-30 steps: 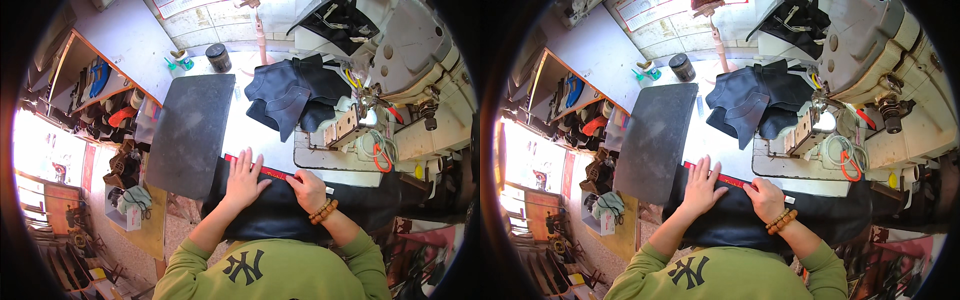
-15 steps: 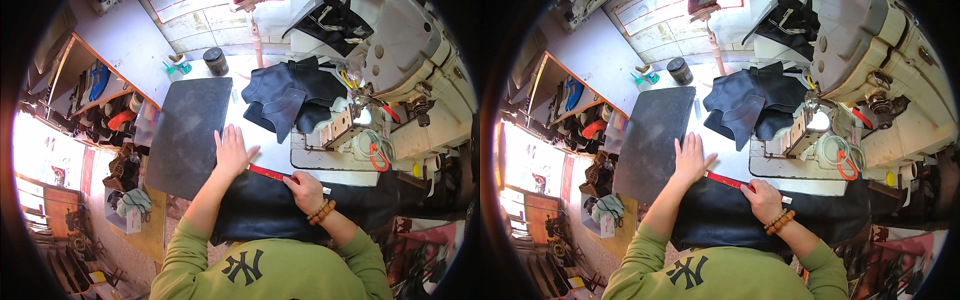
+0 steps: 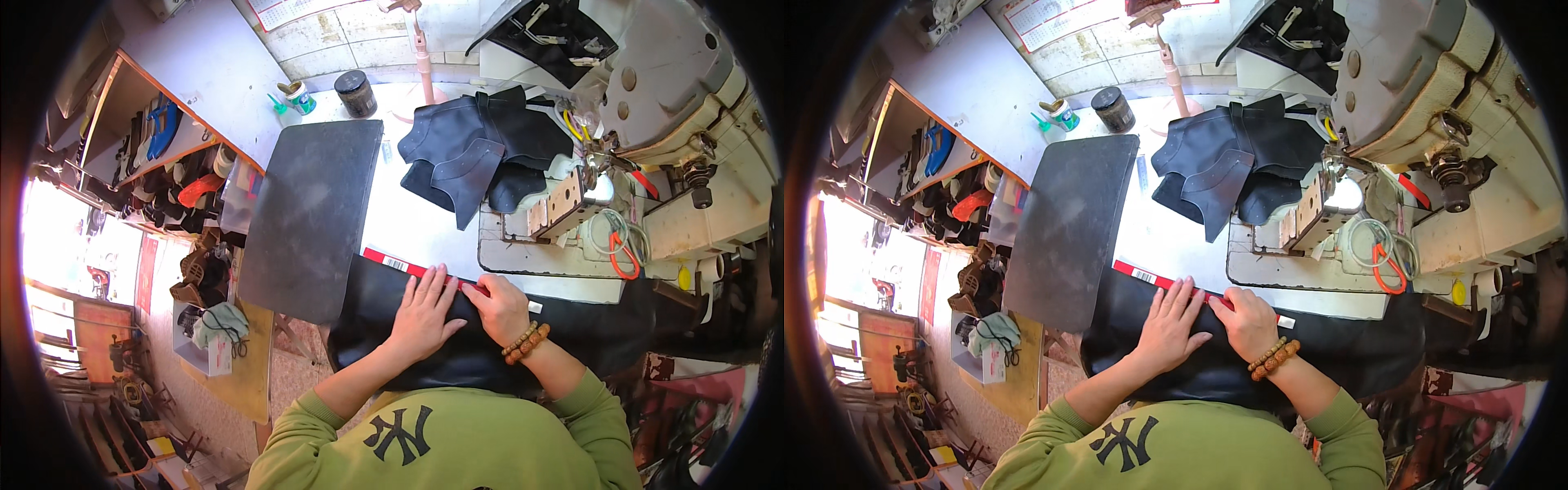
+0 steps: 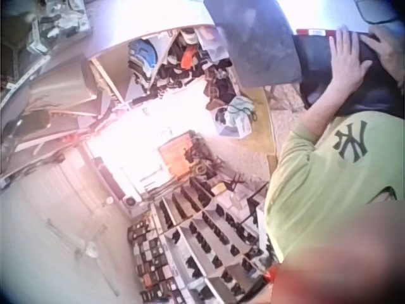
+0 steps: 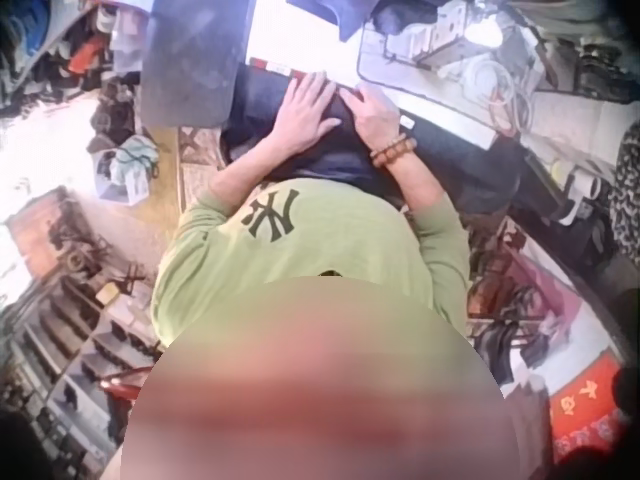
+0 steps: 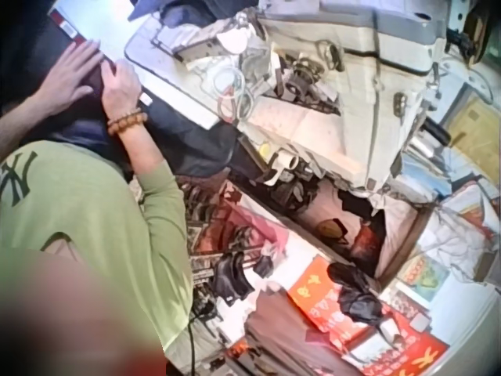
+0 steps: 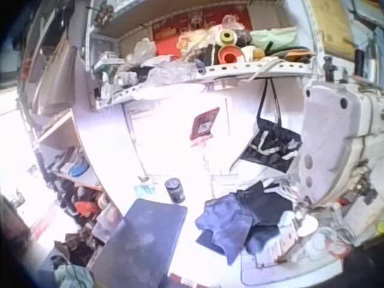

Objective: The person measures and marks a large black leather sheet on a worktable using a red ruler and a white marking pen. They repeatedly reposition the ruler and draw straight lines across the leather surface.

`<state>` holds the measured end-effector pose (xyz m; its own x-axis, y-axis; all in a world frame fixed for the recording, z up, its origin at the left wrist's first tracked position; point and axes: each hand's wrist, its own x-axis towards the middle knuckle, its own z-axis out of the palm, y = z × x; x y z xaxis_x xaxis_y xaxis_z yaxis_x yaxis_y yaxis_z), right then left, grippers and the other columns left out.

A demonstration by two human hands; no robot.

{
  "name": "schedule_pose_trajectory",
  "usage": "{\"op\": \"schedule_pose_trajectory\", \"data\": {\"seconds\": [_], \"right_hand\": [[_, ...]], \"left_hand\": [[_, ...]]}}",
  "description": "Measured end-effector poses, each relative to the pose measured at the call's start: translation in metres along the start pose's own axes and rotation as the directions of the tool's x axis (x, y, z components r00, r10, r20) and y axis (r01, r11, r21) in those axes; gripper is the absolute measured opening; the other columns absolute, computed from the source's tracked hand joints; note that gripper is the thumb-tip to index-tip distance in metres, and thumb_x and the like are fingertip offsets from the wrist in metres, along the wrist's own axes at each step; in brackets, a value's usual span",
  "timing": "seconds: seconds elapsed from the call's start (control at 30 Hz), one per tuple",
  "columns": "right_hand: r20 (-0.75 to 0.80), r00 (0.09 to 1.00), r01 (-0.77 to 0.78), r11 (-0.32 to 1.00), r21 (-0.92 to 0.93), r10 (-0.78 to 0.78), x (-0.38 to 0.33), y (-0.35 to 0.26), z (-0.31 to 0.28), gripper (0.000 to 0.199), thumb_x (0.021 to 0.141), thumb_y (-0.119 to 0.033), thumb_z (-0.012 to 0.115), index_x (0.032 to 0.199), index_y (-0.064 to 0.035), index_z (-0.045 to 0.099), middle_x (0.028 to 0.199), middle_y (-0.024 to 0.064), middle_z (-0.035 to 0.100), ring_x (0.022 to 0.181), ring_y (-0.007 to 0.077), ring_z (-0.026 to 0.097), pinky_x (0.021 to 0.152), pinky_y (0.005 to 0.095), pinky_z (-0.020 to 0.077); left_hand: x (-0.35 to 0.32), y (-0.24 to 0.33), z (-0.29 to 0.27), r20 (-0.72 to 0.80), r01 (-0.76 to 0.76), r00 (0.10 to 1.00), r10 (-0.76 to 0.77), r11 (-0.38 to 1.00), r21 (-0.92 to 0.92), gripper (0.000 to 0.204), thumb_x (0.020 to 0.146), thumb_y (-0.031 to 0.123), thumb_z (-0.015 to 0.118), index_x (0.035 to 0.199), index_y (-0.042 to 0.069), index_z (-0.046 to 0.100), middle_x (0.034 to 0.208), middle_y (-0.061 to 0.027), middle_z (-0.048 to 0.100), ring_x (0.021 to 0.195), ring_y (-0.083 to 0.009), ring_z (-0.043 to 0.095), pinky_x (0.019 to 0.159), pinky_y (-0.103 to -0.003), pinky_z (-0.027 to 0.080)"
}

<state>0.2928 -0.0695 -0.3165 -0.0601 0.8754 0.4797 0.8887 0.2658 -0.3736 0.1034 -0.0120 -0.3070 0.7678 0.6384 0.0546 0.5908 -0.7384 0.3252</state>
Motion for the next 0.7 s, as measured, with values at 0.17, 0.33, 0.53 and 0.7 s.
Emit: {"op": "schedule_pose_trajectory", "data": {"seconds": [0.17, 0.33, 0.53, 0.7], "right_hand": [[0.009, 1.000, -0.001, 1.000, 0.014, 0.001, 0.002, -0.001, -0.002, 0.022, 0.081, -0.009, 0.066, 0.102, -0.0111, 0.073, 0.088, 0.0042, 0.056, 0.077, 0.0223, 0.059, 0.062, 0.0350, 0.0490], [-0.003, 1.000, -0.026, 0.999, 0.022, 0.027, -0.001, 0.000, -0.007, 0.025, 0.077, -0.003, 0.068, 0.100, -0.0113, 0.074, 0.087, 0.0060, 0.059, 0.077, 0.0238, 0.061, 0.064, 0.0353, 0.0500], [-0.002, 0.999, -0.048, 0.999, 0.004, 0.048, -0.010, 0.009, -0.018, 0.027, 0.075, -0.004, 0.069, 0.099, -0.0150, 0.075, 0.091, 0.0044, 0.060, 0.078, 0.0235, 0.061, 0.065, 0.0357, 0.0495], [-0.001, 0.995, -0.096, 0.993, -0.071, 0.096, -0.028, 0.019, -0.030, 0.028, 0.075, -0.004, 0.069, 0.100, -0.0168, 0.075, 0.093, 0.0034, 0.060, 0.083, 0.0247, 0.060, 0.069, 0.0373, 0.0485]], "left_hand": [[-0.006, -0.020, -0.003, -0.048, 0.100, 0.994, -0.098, 0.993, 0.060, 0.074, 0.089, 0.046, 0.066, 0.149, 0.010, 0.042, 0.157, -0.0234, 0.030, 0.146, -0.0394, 0.028, 0.117, -0.054, 0.024], [-0.012, -0.026, -0.006, -0.079, 0.151, 0.987, -0.142, 0.982, 0.113, 0.072, 0.088, 0.046, 0.067, 0.148, 0.014, 0.045, 0.157, -0.0252, 0.030, 0.145, -0.0443, 0.027, 0.115, -0.057, 0.024], [-0.011, -0.026, -0.005, -0.081, 0.161, 0.985, -0.152, 0.979, 0.122, 0.070, 0.086, 0.046, 0.068, 0.146, 0.015, 0.048, 0.156, -0.0238, 0.031, 0.144, -0.0437, 0.028, 0.115, -0.057, 0.025], [-0.011, -0.025, -0.006, -0.058, 0.167, 0.985, -0.163, 0.981, 0.094, 0.071, 0.084, 0.037, 0.072, 0.147, 0.013, 0.047, 0.157, -0.0243, 0.029, 0.144, -0.0445, 0.027, 0.116, -0.057, 0.022]]}}
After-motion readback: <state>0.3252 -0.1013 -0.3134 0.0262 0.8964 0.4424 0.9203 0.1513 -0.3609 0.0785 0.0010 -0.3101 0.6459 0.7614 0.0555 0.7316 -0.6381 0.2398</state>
